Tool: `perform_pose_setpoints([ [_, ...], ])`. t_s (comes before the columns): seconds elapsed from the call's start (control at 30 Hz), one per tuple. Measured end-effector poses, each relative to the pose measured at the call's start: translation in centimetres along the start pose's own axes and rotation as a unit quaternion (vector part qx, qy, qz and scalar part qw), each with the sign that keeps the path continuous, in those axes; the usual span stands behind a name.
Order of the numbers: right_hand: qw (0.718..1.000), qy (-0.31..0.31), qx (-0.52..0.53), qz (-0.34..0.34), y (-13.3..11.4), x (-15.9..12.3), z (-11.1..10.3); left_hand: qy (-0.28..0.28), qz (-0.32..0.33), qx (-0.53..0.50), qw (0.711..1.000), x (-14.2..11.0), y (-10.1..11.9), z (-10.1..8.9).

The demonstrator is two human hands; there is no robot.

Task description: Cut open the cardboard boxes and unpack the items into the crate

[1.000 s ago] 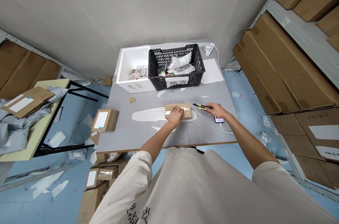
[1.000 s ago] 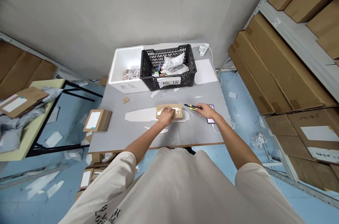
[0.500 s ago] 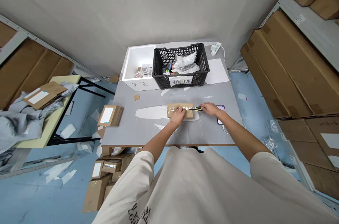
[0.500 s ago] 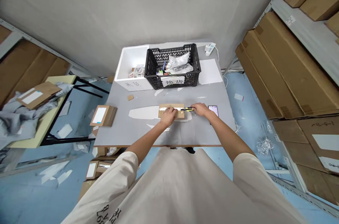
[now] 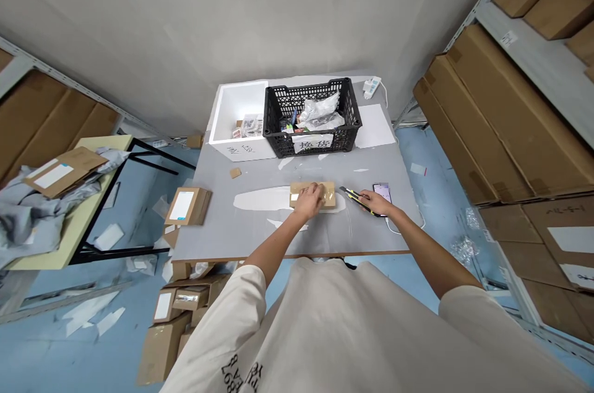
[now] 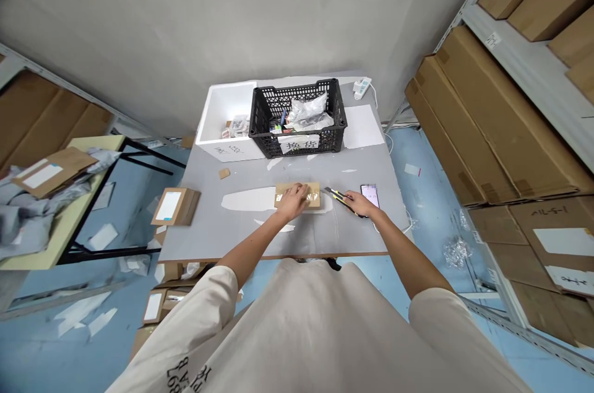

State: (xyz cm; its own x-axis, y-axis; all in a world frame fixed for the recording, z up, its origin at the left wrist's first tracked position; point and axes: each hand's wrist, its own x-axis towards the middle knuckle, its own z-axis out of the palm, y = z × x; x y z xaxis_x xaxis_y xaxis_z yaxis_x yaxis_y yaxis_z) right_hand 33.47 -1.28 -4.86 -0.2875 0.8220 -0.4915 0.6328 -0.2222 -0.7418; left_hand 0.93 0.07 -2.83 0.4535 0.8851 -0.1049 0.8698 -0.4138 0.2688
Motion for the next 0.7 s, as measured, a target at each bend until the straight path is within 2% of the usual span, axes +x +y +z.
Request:
perform_pose_setpoints([
  [0.13,0.999,0.042,0.011,-0.017,-1.3,-1.3,0.5,0.017,-0.009,-0.008,1.0,1.0,-0.7,-0.1],
  [0.27,0.989,0.083,-0.099,-0.066,-3.2,-2.1,1.2,0.023,-0.017,-0.018,0.999,1.9,-1.2,0.5],
  [0.4,0.972,0.085,-0.193,-0.108,-4.4,-2.5,1.8,-0.007,-0.046,-0.035,0.998,2.6,-1.4,0.7],
  [0.53,0.964,0.077,-0.228,-0.109,-4.7,-2.6,2.2,-0.036,-0.074,-0.044,0.996,3.4,-1.6,0.0],
  [0.7,0.965,0.072,-0.234,-0.093,-4.7,-2.3,2.4,-0.001,-0.012,-0.025,1.0,2.6,-1.7,-0.2],
])
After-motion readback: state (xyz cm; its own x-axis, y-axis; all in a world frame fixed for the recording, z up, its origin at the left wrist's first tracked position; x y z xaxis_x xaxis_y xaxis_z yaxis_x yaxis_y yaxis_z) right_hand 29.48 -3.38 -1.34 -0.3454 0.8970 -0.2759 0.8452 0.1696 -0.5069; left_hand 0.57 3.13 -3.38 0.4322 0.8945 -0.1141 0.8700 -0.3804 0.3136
